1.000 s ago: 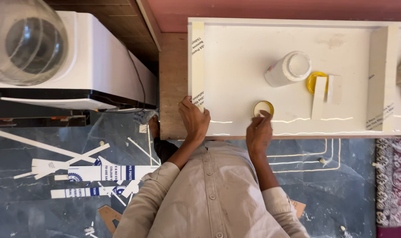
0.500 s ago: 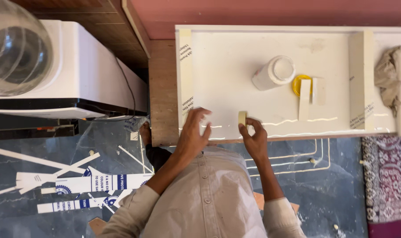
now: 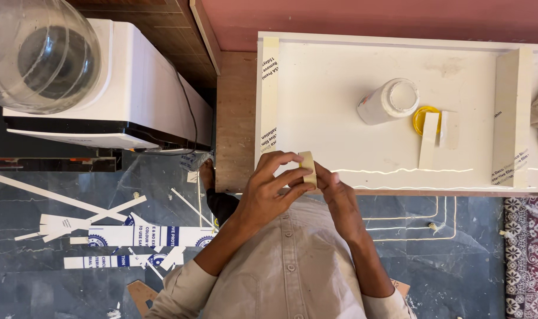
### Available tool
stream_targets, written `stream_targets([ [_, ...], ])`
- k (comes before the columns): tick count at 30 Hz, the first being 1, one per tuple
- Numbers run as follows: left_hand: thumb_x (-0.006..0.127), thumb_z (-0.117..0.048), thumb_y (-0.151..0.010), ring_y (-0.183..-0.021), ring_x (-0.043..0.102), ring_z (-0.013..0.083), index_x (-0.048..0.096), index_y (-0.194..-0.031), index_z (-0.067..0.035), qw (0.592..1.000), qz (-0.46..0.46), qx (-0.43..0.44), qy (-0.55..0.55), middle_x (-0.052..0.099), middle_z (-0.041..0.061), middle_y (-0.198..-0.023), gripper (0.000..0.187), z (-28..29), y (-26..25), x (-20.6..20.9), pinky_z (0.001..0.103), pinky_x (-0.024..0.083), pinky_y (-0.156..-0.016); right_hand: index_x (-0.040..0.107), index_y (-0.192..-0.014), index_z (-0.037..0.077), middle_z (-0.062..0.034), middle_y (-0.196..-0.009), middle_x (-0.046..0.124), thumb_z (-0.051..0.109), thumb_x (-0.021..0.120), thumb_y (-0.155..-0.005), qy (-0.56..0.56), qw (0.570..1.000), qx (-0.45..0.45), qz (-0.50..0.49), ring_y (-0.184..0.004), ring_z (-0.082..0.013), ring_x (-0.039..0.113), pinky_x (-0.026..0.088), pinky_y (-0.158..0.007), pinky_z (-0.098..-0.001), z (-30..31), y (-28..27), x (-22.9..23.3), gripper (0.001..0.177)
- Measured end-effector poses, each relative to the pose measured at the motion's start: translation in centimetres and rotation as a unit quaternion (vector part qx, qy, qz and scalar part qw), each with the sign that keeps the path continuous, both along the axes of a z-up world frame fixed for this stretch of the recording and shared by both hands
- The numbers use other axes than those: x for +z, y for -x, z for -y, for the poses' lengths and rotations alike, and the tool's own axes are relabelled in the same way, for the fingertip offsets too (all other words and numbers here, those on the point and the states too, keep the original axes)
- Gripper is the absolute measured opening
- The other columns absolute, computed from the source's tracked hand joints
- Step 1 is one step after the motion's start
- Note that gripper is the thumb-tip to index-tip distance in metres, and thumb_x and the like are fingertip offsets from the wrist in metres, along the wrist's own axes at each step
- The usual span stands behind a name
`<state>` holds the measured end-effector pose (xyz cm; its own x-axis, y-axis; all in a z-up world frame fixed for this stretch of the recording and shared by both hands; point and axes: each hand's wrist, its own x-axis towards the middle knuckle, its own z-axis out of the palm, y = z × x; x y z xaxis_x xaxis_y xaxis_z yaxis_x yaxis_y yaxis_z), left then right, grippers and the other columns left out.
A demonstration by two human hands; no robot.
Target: The person applies pieces of adhesive tape to the edges of white wooden panels, uses a small spreader to apply glue, and handles various furniture components.
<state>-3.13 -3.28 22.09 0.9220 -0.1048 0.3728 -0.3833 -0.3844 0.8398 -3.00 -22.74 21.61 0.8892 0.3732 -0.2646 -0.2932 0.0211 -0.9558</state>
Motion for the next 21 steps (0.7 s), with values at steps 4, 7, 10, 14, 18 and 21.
stream_targets([
  [4,0.083,-0.004,-0.081,-0.103,0.064,0.0229,0.074,-0.090,-0.004,0.993,-0.077,0.020,0.090,0.068,0.006,-0.107,0.013,0.4,0.2,-1.4,0.034,0.054,-0.087,0.036,-0.159,-0.005,-0.0174,-0.118,0.074,0.035,0.039,-0.109,0.104,0.993,0.033,0.053,-0.107,-0.0251,0.065,0.043,-0.108,-0.0390,0.8,0.2,0.5,0.064],
  [7,0.078,0.002,-0.083,-0.096,0.066,0.0195,0.071,-0.085,-0.001,0.968,-0.174,0.019,0.179,0.070,0.008,-0.099,0.008,-0.4,-0.7,-3.2,0.032,0.054,-0.086,0.024,-0.163,-0.002,-0.0156,-0.096,0.079,0.020,0.052,-0.100,0.036,0.992,0.099,0.072,-0.085,-0.0230,0.073,0.053,-0.095,-0.0364,1.9,0.2,2.1,0.072],
  [10,0.073,0.005,-0.087,-0.093,0.066,0.0159,0.070,-0.088,-0.001,0.943,-0.236,0.020,0.235,0.071,0.006,-0.098,0.006,-0.6,-0.9,-4.6,0.030,0.054,-0.087,0.026,-0.160,0.001,-0.0116,-0.084,0.081,0.010,0.061,-0.091,0.126,0.976,0.139,0.110,-0.064,-0.0189,0.072,0.060,-0.071,-0.0328,1.8,-0.6,3.3,0.078],
  [14,0.071,0.008,-0.089,-0.096,0.065,0.0127,0.068,-0.091,0.001,0.936,-0.222,0.039,0.270,0.069,0.006,-0.102,0.008,-1.8,-0.6,-4.9,0.028,0.053,-0.088,0.047,-0.149,0.009,-0.0057,-0.068,0.078,0.021,0.062,-0.092,0.320,0.940,0.095,0.070,-0.045,-0.0161,0.067,0.058,-0.054,-0.0303,0.5,-1.3,3.8,0.060],
  [18,0.067,0.006,-0.092,-0.096,0.062,0.0097,0.065,-0.093,0.001,0.911,-0.256,0.046,0.322,0.066,0.003,-0.102,0.006,-2.2,0.3,-5.5,0.025,0.050,-0.085,0.065,-0.129,0.010,-0.0055,-0.061,0.073,0.032,0.069,-0.095,0.405,0.912,0.049,-0.039,-0.043,-0.0171,0.063,0.054,-0.052,-0.0319,-0.6,-1.7,3.4,0.041],
  [21,0.065,0.000,-0.099,-0.093,0.057,0.0086,0.064,-0.098,0.000,0.894,-0.286,0.053,0.339,0.062,0.002,-0.099,0.001,-2.9,0.6,-6.5,0.023,0.046,-0.085,0.067,-0.122,0.009,-0.0071,-0.060,0.072,0.030,0.069,-0.094,0.380,0.920,0.057,-0.080,-0.042,-0.0189,0.061,0.051,-0.049,-0.0357,-0.4,-1.7,2.3,0.036],
])
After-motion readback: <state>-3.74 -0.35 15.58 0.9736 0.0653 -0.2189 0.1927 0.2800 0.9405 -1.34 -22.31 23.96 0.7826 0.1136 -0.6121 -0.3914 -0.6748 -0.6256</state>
